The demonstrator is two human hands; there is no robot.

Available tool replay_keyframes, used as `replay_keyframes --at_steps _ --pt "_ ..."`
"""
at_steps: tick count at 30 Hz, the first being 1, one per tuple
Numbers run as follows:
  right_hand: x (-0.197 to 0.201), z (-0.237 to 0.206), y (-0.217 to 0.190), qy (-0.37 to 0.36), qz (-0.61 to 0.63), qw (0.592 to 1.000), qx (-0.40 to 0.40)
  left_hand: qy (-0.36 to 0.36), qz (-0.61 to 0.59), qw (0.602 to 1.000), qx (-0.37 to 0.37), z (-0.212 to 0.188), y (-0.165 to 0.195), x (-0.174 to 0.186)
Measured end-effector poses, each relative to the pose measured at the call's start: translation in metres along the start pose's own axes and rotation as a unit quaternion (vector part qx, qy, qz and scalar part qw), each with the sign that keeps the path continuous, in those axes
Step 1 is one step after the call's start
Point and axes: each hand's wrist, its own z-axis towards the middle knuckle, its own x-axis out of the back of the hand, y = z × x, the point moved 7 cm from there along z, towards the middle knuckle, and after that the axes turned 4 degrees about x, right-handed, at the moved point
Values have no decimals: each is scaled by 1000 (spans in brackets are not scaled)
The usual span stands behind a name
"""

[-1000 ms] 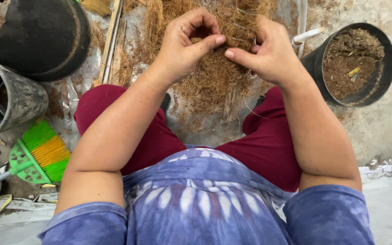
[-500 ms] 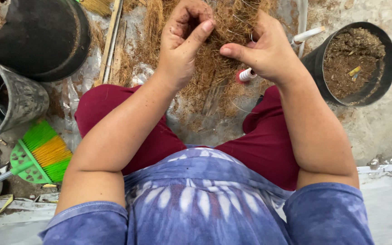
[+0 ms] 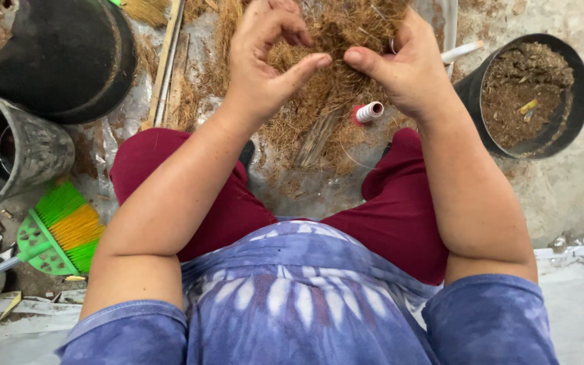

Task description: The person sits on the floor and uses both hands to separate and untangle coconut coir fibers from a pile. They repeatedly pull strands apart, gather small bundles, and place them back onto the pile. A spool of red thread and a broom are visible nearby.

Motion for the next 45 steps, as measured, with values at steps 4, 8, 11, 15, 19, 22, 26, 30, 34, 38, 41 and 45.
replay_keyframes --at_steps 4,8,11,15,19,22,26,30,34,38,41,45 --pt "0 -3 3 -16 -45 999 15 -38 -16 999 21 0 -4 -15" --pt "5 -3 10 -2 -25 1000 3 -86 -257 949 161 -1 -20 -31" --pt "8 -2 11 6 -34 999 16 -129 -330 906 231 -9 -20 -41" --pt "12 0 13 20 -33 999 16 -217 -306 880 292 -12 -22 -45" --pt "8 -1 17 11 -4 1000 -7 -272 -309 864 290 -11 -19 -43" --pt "8 -3 15 17 -36 999 -16 -244 -301 867 312 -15 -25 -36" --pt "10 -7 3 28 -47 998 10 -141 -270 911 277 -16 -36 -36" --pt "6 -8 5 32 -32 999 13 -39 -287 921 259 -18 -44 -38" --pt "11 -9 9 52 -15 999 2 24 -360 888 284 -19 -42 -38" --pt "14 -9 7 44 -23 998 34 -18 -382 856 348 -19 -37 -48" --pt "13 -10 5 30 -63 997 45 -81 -353 854 373 -23 -35 -52" --pt "12 -11 6 27 -81 996 31 -104 -386 855 329 -24 -33 -51"
